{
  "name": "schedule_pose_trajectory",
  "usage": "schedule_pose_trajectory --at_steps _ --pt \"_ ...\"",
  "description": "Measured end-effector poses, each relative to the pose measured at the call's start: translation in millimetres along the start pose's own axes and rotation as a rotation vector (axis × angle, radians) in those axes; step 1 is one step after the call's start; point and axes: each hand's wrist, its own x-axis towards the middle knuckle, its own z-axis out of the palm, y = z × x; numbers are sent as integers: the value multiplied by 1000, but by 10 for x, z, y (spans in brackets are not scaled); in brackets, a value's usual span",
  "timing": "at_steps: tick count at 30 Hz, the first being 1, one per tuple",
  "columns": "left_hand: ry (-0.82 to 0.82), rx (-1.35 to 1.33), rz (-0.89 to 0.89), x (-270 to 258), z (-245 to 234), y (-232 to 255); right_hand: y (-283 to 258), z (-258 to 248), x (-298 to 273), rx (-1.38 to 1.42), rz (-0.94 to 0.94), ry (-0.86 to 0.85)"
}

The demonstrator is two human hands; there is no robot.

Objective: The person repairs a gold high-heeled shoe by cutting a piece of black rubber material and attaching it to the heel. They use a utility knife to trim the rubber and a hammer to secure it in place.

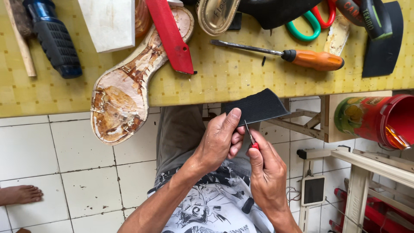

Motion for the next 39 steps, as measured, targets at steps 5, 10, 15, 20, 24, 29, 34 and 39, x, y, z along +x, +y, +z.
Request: schedule_pose_trajectory --at_steps 5,10,15,20,24,29,34,39 --pt "-10 47 30 -2 -9 7 19 -20 19 -30 24 7" --pt "-16 71 31 -16 -13 50 -33 -19 32 -56 35 11" --pt "-29 67 27 3 -20 33 -55 -38 63 -47 25 6" --pt "-50 54 69 -5 -2 49 -68 -38 86 -67 1 4" --pt "-59 55 85 4 0 16 -82 -58 114 -88 20 2" --pt "-87 51 90 3 -13 13 -41 -53 154 -76 6 -29" --pt "-110 -44 97 10 -4 -1 -44 -24 220 -47 -43 -18" --pt "-123 -70 101 18 -12 -6 -154 -30 306 -39 -14 -32"
